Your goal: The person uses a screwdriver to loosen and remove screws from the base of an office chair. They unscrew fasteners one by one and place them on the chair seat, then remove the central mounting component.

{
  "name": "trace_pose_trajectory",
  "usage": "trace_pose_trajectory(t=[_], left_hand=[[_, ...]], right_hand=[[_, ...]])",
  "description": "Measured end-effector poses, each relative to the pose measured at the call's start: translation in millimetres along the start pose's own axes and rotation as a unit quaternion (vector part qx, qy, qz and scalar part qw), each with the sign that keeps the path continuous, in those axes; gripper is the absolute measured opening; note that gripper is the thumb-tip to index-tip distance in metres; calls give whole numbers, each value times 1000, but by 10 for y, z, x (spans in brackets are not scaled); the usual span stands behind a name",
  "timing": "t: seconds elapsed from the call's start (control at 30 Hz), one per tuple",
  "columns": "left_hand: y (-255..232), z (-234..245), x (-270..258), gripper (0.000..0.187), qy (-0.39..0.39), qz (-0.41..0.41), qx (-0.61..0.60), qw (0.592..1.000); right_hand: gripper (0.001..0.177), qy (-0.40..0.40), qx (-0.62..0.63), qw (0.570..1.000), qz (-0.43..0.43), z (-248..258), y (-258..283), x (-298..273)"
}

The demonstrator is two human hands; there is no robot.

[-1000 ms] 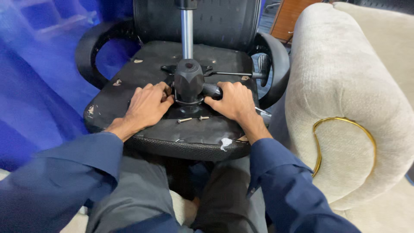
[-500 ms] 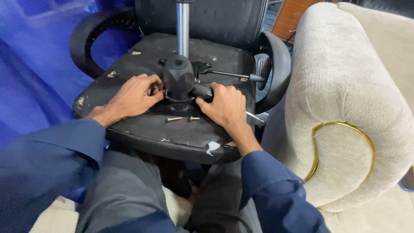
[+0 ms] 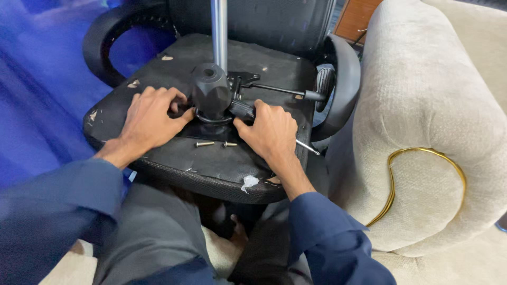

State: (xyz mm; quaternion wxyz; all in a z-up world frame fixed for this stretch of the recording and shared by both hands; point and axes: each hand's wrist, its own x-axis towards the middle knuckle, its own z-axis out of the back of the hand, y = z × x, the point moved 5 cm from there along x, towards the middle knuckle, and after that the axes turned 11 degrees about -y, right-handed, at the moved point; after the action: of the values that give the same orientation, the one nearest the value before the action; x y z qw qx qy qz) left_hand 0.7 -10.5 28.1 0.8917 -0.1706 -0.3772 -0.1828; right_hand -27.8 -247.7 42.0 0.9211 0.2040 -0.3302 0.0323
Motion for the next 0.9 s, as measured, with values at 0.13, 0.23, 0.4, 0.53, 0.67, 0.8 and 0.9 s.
trace_pose_trajectory(t=[0.13, 0.23, 0.4, 0.53, 0.67, 0.8, 0.9], left_hand=[[143, -92, 83, 35, 40, 18, -67, 997], [247, -130, 96, 33, 39, 5, -95, 995], [436, -169, 156, 29, 49, 1, -111, 993], [565, -205, 250, 29, 67, -13, -117, 991], [553, -201, 279, 23, 48, -44, -126, 990], [549, -223, 205, 13, 44, -9, -171, 984], [583, -260, 210, 13, 77, 62, -209, 973]], right_hand=[[44, -12, -1, 1000, -7, 25, 55, -36], [43, -19, 5, 1000, -14, 7, 120, -60], [37, -30, 43, 998, -35, -32, 259, -80], [32, -3, 66, 997, -38, -101, 343, -62], [34, 1, 76, 996, -41, -105, 355, -10], [31, 7, 71, 997, -39, -142, 336, -29], [31, -16, 75, 997, -29, -102, 332, -9]])
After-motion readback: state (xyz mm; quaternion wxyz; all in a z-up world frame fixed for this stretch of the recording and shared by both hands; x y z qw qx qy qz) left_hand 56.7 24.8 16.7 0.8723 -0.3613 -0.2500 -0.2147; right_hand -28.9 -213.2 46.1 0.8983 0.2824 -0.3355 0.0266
